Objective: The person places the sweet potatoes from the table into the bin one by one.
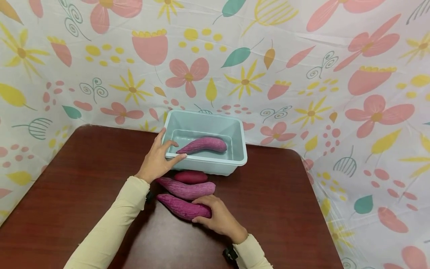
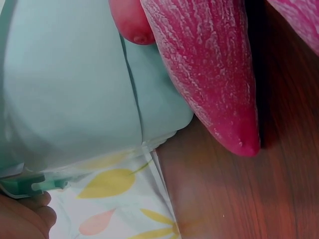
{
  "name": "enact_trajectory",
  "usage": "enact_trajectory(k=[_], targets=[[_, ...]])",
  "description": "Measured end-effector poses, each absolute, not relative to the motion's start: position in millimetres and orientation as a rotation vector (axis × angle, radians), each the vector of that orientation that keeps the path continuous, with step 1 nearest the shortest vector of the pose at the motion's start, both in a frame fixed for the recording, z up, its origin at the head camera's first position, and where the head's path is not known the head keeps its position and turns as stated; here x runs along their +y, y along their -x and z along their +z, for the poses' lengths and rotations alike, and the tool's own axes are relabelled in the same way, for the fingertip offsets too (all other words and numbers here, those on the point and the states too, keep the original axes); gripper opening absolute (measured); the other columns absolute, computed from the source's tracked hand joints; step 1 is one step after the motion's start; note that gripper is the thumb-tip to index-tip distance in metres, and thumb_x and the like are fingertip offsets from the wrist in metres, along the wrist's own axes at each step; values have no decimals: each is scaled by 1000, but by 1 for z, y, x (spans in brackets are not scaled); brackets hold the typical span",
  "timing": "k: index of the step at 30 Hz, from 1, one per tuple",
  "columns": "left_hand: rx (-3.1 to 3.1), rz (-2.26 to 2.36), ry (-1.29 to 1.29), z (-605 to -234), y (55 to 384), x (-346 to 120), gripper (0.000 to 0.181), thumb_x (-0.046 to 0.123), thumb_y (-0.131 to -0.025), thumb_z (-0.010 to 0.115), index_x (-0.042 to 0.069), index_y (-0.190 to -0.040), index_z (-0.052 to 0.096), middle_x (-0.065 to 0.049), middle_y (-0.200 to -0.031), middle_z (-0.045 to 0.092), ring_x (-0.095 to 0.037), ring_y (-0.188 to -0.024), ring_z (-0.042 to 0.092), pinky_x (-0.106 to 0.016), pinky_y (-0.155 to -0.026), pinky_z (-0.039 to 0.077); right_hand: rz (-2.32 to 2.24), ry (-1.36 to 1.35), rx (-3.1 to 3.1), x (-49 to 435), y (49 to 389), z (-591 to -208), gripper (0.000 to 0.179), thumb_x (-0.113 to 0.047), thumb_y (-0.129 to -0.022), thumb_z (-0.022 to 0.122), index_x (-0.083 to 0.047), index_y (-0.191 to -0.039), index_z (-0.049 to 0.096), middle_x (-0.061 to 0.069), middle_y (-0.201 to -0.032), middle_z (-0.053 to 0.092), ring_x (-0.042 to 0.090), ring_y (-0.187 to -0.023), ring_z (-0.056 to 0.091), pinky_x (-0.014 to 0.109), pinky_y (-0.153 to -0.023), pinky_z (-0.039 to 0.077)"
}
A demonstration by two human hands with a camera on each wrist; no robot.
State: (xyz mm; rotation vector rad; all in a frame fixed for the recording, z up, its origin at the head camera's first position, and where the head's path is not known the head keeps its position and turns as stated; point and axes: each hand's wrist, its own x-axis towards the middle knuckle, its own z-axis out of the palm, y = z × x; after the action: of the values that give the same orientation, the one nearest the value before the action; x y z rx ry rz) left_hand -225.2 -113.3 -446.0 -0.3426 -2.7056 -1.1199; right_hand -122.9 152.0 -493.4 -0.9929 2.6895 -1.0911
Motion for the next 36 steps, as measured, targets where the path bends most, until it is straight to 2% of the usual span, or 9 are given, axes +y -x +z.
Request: enact_trajectory(k=[16, 28, 36], targets=[[-2701, -1144, 332, -445, 226, -112, 50, 65, -88, 65, 25, -117, 62, -4, -172, 5, -40, -154, 25, -63, -97, 48, -1118, 1060, 2729, 153, 125, -488, 42, -30, -82, 85, -19, -120, 70, -7, -117, 72, 12, -115, 63, 34, -102, 49], [-2690, -1132, 333, -446, 226, -112, 49, 65, -89, 65, 25, -116, 62, -5, -172, 7, -40, -152, 27, -62, -95, 49, -1148, 1089, 2764, 155, 126, -483, 42, -29, -82, 85, -20, -121, 71, -7, -117, 72, 11, -113, 64, 34, -100, 50], [-2678, -1172, 360, -444, 224, -112, 48, 61, -89, 67, 22, -116, 62, -8, -171, 6, -42, -154, 23, -65, -103, 44, -1154, 1056, 2762, 159, 128, -481, 42, -31, -83, 84, -20, -122, 71, -8, -119, 71, 10, -116, 63, 35, -103, 49]])
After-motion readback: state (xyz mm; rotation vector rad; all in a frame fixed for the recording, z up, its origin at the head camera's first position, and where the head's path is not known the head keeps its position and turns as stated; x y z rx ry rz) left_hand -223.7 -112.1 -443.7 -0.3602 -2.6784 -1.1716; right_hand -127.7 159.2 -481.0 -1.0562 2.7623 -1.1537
